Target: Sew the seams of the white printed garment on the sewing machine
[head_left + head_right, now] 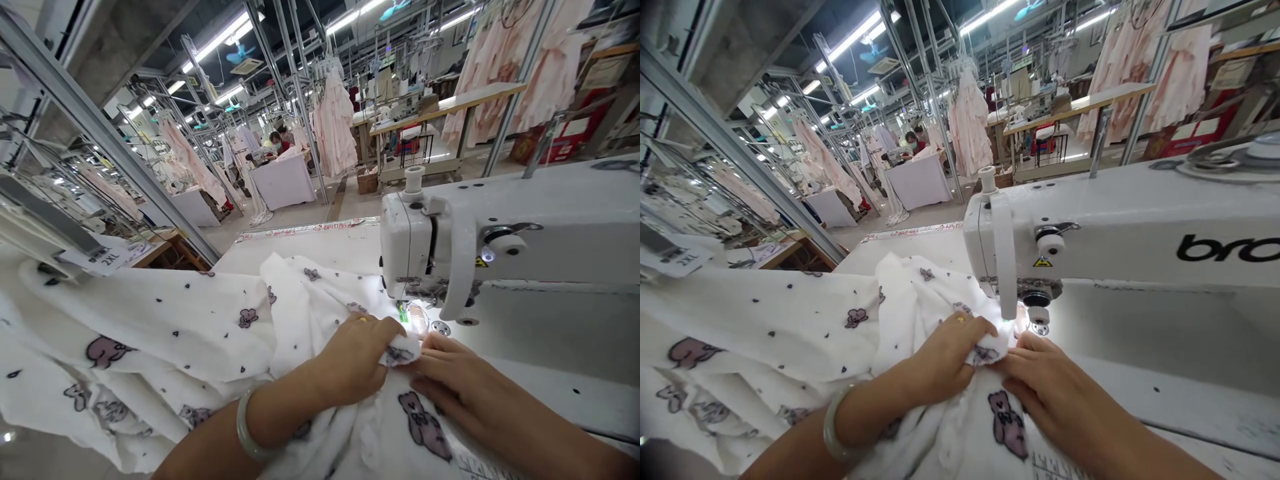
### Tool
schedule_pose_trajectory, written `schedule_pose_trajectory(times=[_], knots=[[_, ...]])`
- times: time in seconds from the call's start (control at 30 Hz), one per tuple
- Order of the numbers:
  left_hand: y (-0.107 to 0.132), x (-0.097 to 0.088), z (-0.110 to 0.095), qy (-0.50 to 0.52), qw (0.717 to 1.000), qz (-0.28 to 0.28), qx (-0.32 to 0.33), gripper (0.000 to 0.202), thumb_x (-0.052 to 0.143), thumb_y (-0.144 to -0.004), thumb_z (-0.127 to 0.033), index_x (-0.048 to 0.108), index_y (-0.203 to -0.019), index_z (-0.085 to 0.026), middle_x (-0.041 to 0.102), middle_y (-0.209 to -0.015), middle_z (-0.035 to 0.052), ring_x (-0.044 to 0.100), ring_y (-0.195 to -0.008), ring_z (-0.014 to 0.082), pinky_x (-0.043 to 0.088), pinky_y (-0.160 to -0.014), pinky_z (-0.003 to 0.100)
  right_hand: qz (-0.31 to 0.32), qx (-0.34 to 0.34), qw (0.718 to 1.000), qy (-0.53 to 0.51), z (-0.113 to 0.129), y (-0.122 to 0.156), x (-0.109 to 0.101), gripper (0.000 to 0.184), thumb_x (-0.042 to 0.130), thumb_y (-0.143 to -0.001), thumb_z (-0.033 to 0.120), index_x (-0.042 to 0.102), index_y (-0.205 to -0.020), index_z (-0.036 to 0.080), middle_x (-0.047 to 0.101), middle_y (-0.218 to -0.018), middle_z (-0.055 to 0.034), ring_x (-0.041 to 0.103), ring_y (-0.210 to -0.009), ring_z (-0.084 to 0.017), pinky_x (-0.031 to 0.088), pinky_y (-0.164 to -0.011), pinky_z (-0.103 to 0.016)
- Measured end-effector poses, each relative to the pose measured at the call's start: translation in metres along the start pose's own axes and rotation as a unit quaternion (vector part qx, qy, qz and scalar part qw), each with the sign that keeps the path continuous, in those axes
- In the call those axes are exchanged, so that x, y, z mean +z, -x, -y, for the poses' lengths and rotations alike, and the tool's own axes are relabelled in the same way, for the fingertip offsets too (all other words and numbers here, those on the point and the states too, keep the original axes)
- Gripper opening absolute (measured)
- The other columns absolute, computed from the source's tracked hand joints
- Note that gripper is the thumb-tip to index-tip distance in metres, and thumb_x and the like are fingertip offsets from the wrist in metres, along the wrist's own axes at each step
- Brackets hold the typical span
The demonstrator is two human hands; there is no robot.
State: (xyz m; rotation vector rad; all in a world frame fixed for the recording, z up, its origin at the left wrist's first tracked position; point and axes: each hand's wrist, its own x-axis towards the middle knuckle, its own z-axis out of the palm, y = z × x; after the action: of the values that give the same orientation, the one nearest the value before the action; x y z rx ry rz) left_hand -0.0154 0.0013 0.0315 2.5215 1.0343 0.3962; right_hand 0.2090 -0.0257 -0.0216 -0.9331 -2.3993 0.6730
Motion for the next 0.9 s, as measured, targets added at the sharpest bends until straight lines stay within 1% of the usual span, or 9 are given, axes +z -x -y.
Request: schedule_pose_trajectory(times=[0.07, 0.17, 0.3, 0.4, 0.53, 0.6, 0.67, 0.8, 0.9], knots=[[-0.001, -0.001, 0.001, 0.033, 0.999, 0.019, -0.035, 0.063, 0.052, -0.070, -0.007, 0.056, -0.131, -0.021, 0.072, -0.116, 0.0081, 0.065, -0.107, 0.0294, 0.050, -0.100, 0.044, 0.011, -0.003, 1.000, -0.019, -0.003, -0.001, -0.002, 0.034, 0.045, -0.108, 0.029, 0.068, -0.133, 0.029, 0.072, -0.122, -0.0078, 0.064, -0.111, -0.024, 0.057, -0.093, -0.041], [-0.003, -0.004, 0.003, 0.096, 0.994, 0.020, -0.039, 0.070, 0.050, -0.072, -0.009, 0.053, -0.140, -0.025, 0.070, -0.129, 0.0063, 0.065, -0.117, 0.0300, 0.050, -0.102, 0.045, -0.013, -0.014, 1.000, 0.003, -0.006, 0.000, -0.004, 0.029, 0.051, -0.107, 0.034, 0.071, -0.128, 0.033, 0.074, -0.122, -0.0038, 0.067, -0.110, -0.023, 0.058, -0.090, -0.037], [-0.003, -0.006, 0.005, 0.124, 0.990, 0.015, -0.063, 0.066, 0.048, -0.076, -0.012, 0.053, -0.140, -0.023, 0.071, -0.126, 0.0081, 0.066, -0.115, 0.0305, 0.051, -0.100, 0.046, -0.096, -0.107, 0.986, 0.088, -0.004, 0.001, -0.018, 0.020, 0.054, -0.107, 0.032, 0.074, -0.107, 0.027, 0.079, -0.102, -0.0012, 0.071, -0.090, -0.020, 0.056, -0.080, -0.036], [-0.002, -0.006, 0.003, 0.124, 0.989, 0.001, -0.082, 0.051, 0.049, -0.080, -0.015, 0.056, -0.131, -0.019, 0.073, -0.113, 0.0093, 0.068, -0.105, 0.0297, 0.052, -0.092, 0.044, -0.118, -0.184, 0.965, 0.148, -0.006, 0.000, -0.031, 0.021, 0.056, -0.107, 0.028, 0.070, -0.092, 0.023, 0.076, -0.084, -0.0002, 0.068, -0.072, -0.017, 0.051, -0.075, -0.037], [-0.003, -0.003, 0.001, 0.108, 0.990, -0.013, -0.088, 0.027, 0.054, -0.084, -0.019, 0.063, -0.109, -0.017, 0.074, -0.100, 0.0078, 0.070, -0.092, 0.0261, 0.052, -0.081, 0.036, -0.121, -0.243, 0.942, 0.198, -0.009, 0.001, -0.034, 0.016, 0.054, -0.108, 0.027, 0.068, -0.114, 0.020, 0.079, -0.101, -0.0033, 0.070, -0.086, -0.019, 0.050, -0.084, -0.037], [-0.004, -0.001, 0.002, 0.064, 0.996, 0.002, -0.063, 0.013, 0.057, -0.083, -0.017, 0.065, -0.093, -0.017, 0.074, -0.089, 0.0063, 0.069, -0.085, 0.0242, 0.050, -0.078, 0.034, -0.100, -0.237, 0.945, 0.201, -0.007, 0.002, -0.031, 0.022, 0.049, -0.110, 0.028, 0.066, -0.121, 0.020, 0.078, -0.110, -0.0045, 0.070, -0.091, -0.019, 0.050, -0.084, -0.036], [-0.004, 0.001, 0.003, 0.004, 1.000, 0.023, -0.014, 0.010, 0.061, -0.080, -0.015, 0.067, -0.088, -0.017, 0.074, -0.084, 0.0058, 0.069, -0.083, 0.0239, 0.049, -0.080, 0.034, -0.066, -0.208, 0.959, 0.183, -0.002, 0.002, -0.029, 0.026, 0.043, -0.112, 0.029, 0.067, -0.116, 0.021, 0.078, -0.106, -0.0036, 0.070, -0.089, -0.018, 0.050, -0.077, -0.035], [-0.002, 0.004, 0.004, -0.092, 0.991, 0.062, 0.076, 0.029, 0.067, -0.080, -0.018, 0.072, -0.108, -0.015, 0.075, -0.091, 0.0069, 0.069, -0.090, 0.0253, 0.049, -0.090, 0.038, -0.030, -0.167, 0.975, 0.141, 0.008, 0.001, -0.030, 0.031, 0.041, -0.111, 0.028, 0.069, -0.100, 0.025, 0.075, -0.090, -0.0015, 0.069, -0.078, -0.018, 0.048, -0.069, -0.035], [-0.001, 0.003, 0.002, -0.150, 0.978, 0.091, 0.111, 0.027, 0.068, -0.083, -0.022, 0.072, -0.109, -0.014, 0.073, -0.091, 0.0068, 0.067, -0.089, 0.0251, 0.049, -0.091, 0.039, -0.018, -0.156, 0.978, 0.137, 0.009, 0.003, -0.029, 0.030, 0.042, -0.110, 0.026, 0.068, -0.096, 0.025, 0.074, -0.087, 0.0000, 0.067, -0.075, -0.018, 0.047, -0.069, -0.035]])
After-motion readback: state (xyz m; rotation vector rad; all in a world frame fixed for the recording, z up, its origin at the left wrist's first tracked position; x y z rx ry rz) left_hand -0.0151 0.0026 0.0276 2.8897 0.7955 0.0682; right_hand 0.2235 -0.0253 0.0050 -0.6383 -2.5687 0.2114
